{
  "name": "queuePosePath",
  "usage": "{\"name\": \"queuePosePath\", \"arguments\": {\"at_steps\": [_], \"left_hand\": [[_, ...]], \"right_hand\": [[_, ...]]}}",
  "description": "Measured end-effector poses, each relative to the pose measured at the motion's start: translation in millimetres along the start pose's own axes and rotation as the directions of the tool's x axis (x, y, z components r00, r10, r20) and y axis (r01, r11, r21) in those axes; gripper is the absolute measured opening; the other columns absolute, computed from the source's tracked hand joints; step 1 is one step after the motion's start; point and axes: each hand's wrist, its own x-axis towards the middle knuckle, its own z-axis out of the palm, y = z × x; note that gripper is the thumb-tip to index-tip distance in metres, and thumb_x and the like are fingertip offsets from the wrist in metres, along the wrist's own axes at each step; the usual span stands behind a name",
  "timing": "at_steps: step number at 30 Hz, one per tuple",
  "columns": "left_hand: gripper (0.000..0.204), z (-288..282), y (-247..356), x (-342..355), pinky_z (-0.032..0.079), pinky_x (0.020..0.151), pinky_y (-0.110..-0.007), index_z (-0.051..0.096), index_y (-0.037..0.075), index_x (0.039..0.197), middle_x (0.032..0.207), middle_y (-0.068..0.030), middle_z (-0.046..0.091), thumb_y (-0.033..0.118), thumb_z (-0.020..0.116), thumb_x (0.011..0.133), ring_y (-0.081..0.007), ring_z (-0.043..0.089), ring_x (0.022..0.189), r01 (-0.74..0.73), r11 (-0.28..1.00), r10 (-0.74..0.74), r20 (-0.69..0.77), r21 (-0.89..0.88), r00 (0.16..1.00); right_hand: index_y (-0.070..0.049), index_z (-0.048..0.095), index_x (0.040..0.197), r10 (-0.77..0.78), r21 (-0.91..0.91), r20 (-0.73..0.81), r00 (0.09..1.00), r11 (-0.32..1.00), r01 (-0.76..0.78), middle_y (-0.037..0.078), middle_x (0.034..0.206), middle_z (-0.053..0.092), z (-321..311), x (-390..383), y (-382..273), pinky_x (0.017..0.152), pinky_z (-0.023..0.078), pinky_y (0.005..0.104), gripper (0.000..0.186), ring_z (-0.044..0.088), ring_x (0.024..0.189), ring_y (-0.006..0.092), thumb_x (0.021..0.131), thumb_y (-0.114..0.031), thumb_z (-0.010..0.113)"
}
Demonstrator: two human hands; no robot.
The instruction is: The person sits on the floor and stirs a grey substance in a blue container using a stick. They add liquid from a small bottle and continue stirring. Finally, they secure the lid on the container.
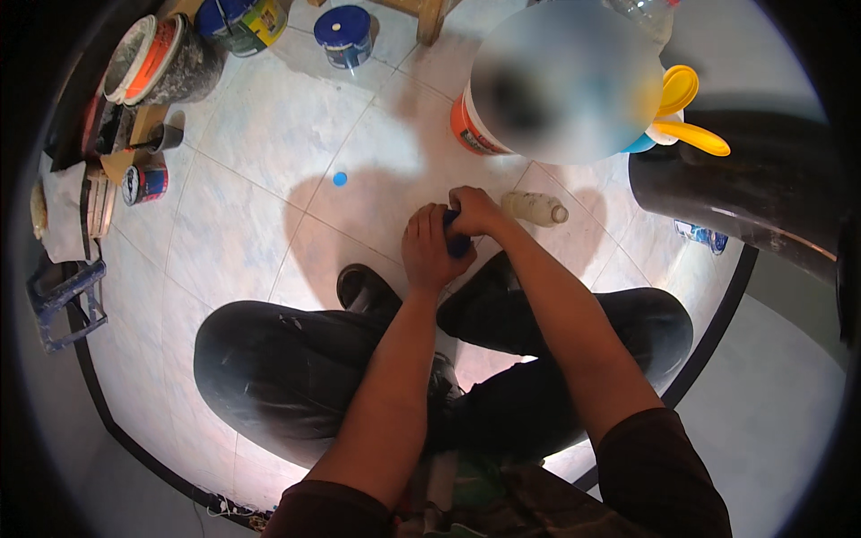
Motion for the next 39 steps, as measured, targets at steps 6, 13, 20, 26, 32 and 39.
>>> {"name": "queuePosePath", "arguments": {"at_steps": [6, 13, 20, 26, 32, 39], "left_hand": [[0.083, 0.7, -5.7, -9.3, 0.051, 0.106, -0.053, 0.058, 0.006, 0.137, 0.132, -0.0176, 0.063, 0.039, 0.085, 0.066, -0.0406, 0.060, 0.127, 0.034, 0.999, -0.034, 0.021, -0.013, 0.999], [0.092, 6.9, -20.4, -20.6, 0.044, 0.117, -0.053, 0.055, 0.007, 0.144, 0.139, -0.0167, 0.060, 0.043, 0.085, 0.065, -0.0384, 0.057, 0.134, 0.035, 0.999, -0.033, 0.032, -0.041, 0.999], [0.080, 9.7, 0.2, -12.2, 0.043, 0.116, -0.053, 0.055, 0.003, 0.139, 0.137, -0.0187, 0.059, 0.032, 0.082, 0.071, -0.0412, 0.055, 0.132, 0.145, 0.987, -0.137, -0.106, 0.069, 0.985], [0.087, 17.8, 51.5, -16.6, 0.029, 0.127, -0.060, 0.050, 0.003, 0.147, 0.147, -0.0197, 0.054, 0.037, 0.084, 0.075, -0.0420, 0.046, 0.144, 0.446, 0.863, -0.423, -0.144, 0.237, 0.895], [0.091, -10.9, 18.5, -9.7, 0.030, 0.127, -0.061, 0.053, 0.005, 0.147, 0.148, -0.0173, 0.055, 0.040, 0.087, 0.070, -0.0386, 0.049, 0.143, 0.049, 0.990, -0.053, 0.024, 0.135, 0.998], [0.088, -1.9, 8.0, -14.8, 0.044, 0.116, -0.052, 0.058, 0.006, 0.141, 0.144, -0.0171, 0.059, 0.043, 0.087, 0.068, -0.0393, 0.055, 0.136, 0.035, 0.999, -0.035, -0.003, 0.042, 0.999]], "right_hand": [[-0.003, 0.065, 0.086, -0.041, -0.002, -0.049, 0.998, 0.999, 0.041, 0.019, 0.086, 0.069, 2.1, -6.6, -3.3, 0.076, 0.055, 0.0459, 0.054, 0.068, 0.083, 0.0374, 0.052, -0.035, 0.092], [-0.004, 0.065, 0.091, 0.080, -0.076, -0.014, 0.997, 0.994, -0.081, 0.023, 0.092, 0.072, 5.3, -8.2, -0.5, 0.081, 0.057, 0.0500, 0.058, 0.072, 0.091, 0.0429, 0.058, -0.044, 0.093], [-0.002, 0.070, 0.091, 0.218, 0.160, -0.404, 0.888, 0.973, -0.166, 0.020, 0.090, 0.074, 31.2, -61.6, -12.7, 0.080, 0.058, 0.0475, 0.045, 0.074, 0.088, 0.0391, 0.066, -0.034, 0.092], [0.000, 0.075, 0.094, -0.006, -0.137, -0.547, 0.837, 0.987, -0.083, 0.023, 0.092, 0.075, 34.4, -54.7, -2.2, 0.083, 0.059, 0.0482, 0.040, 0.075, 0.091, 0.0415, 0.069, -0.028, 0.091], [0.000, 0.074, 0.092, 0.006, -0.021, -0.493, 0.870, 1.000, -0.019, 0.022, 0.089, 0.075, 31.5, -53.3, -7.0, 0.080, 0.060, 0.0468, 0.041, 0.076, 0.089, 0.0403, 0.067, -0.028, 0.092], [-0.002, 0.070, 0.087, 0.129, 0.043, -0.387, 0.913, 0.992, -0.122, 0.021, 0.088, 0.076, 20.3, -50.4, -13.2, 0.079, 0.060, 0.0458, 0.044, 0.076, 0.087, 0.0391, 0.063, -0.030, 0.094]]}}
